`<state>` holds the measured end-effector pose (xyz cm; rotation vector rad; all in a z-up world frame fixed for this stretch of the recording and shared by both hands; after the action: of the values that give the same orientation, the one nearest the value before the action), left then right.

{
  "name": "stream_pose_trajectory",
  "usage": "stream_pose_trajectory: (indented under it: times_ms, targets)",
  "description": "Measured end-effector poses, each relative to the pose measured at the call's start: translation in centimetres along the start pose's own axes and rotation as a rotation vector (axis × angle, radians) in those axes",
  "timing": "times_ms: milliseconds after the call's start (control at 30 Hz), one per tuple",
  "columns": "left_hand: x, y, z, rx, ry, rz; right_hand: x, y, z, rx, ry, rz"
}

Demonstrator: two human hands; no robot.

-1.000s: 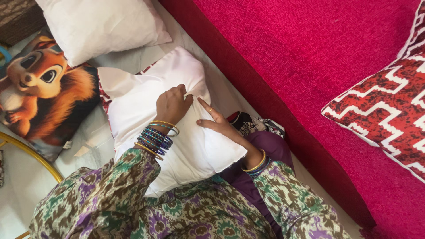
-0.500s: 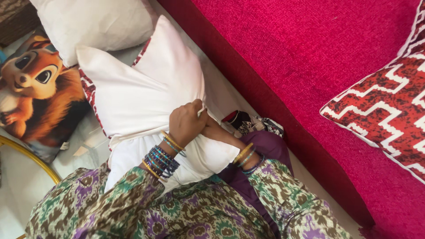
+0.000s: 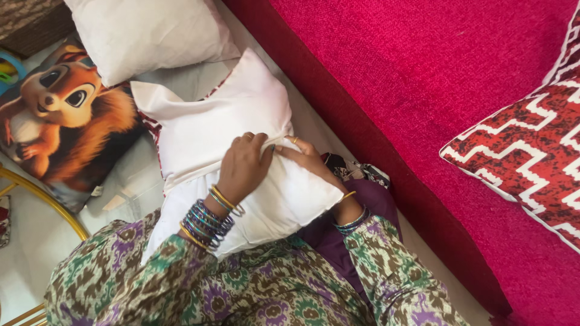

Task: The person removes a patterned pillow cover from a pillow, then inserts the pillow into a white pillowcase. They smooth the fabric and adjust the corners to fit the pillow neatly inside the cover.

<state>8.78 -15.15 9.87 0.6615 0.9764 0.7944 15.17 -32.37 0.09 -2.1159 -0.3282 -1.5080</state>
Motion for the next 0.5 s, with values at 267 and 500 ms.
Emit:
stream_pose_trajectory:
  times_ms: [267, 500]
  targets:
    - [-8.7, 2.2, -5.5, 0.122, -0.140, 0.109, 4.5, -3.0, -2.4, 0.200, -0.260, 0.723]
    - [-5.7, 3.8, -7.1, -0.098, 0.065, -0.083, 6.0, -1.9, -1.3, 0.157, 0.002, 0.507]
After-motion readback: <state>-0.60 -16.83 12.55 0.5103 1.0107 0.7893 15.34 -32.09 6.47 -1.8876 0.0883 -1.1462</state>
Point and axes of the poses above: each hand's wrist, its own z-axis towards the middle knuckle, its own y-axis out of the back of the hand, x = y × z, the point moved 3 cm from there along z, towards the middle knuckle, and after that the axes turned 6 degrees about -y, right-handed, at the moved point
